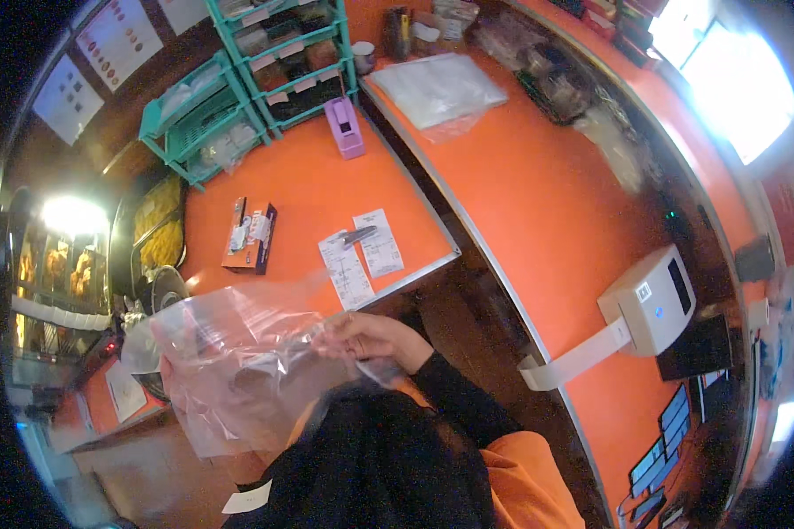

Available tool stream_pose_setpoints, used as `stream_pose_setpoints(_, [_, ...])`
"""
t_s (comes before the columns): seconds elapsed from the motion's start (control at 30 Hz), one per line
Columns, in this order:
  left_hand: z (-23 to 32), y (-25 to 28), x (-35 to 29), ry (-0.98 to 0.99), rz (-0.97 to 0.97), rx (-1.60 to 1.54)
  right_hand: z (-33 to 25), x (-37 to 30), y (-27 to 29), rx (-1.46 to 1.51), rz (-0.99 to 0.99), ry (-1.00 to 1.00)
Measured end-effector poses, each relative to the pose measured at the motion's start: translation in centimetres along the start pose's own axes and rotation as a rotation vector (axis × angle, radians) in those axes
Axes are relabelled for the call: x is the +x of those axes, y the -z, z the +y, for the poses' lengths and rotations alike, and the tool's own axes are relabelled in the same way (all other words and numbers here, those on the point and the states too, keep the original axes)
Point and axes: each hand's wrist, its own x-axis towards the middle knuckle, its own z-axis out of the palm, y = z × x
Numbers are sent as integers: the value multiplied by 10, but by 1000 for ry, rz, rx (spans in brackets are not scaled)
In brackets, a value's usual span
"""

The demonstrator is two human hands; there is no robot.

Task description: The person checks order devices and receipts, slices fried chicken with a knife on a cutting board, and packs rice, chicken, and egg into a meal box. They hand a packaged order through the service window, close the prepared meal box, and pack it into a plastic bag with a receipt.

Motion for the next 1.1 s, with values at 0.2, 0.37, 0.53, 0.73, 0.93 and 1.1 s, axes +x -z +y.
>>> stream_pose_setpoints(0.2, [1,-3,7,6,-54,-19,-41,-21,-2,-356,158,82])
stream_pose_setpoints(0.37, [-2,2,24,76,-167,-46,-79,-13,10,-759,248,296])
stream_pose_setpoints(0.53, [4,4,59,220,-408,-46,-115,-30,-29,-654,121,272])
stream_pose_setpoints(0.73, [17,8,126,-60,-306,835,-151,-45,-43,-603,146,414])
stream_pose_setpoints(0.93, [-8,0,191,-766,88,1871,-160,-29,-73,-821,311,768])
stream_pose_setpoints(1.1, [-82,-138,141,244,-474,1127,-146,0,-88,-1203,543,601])
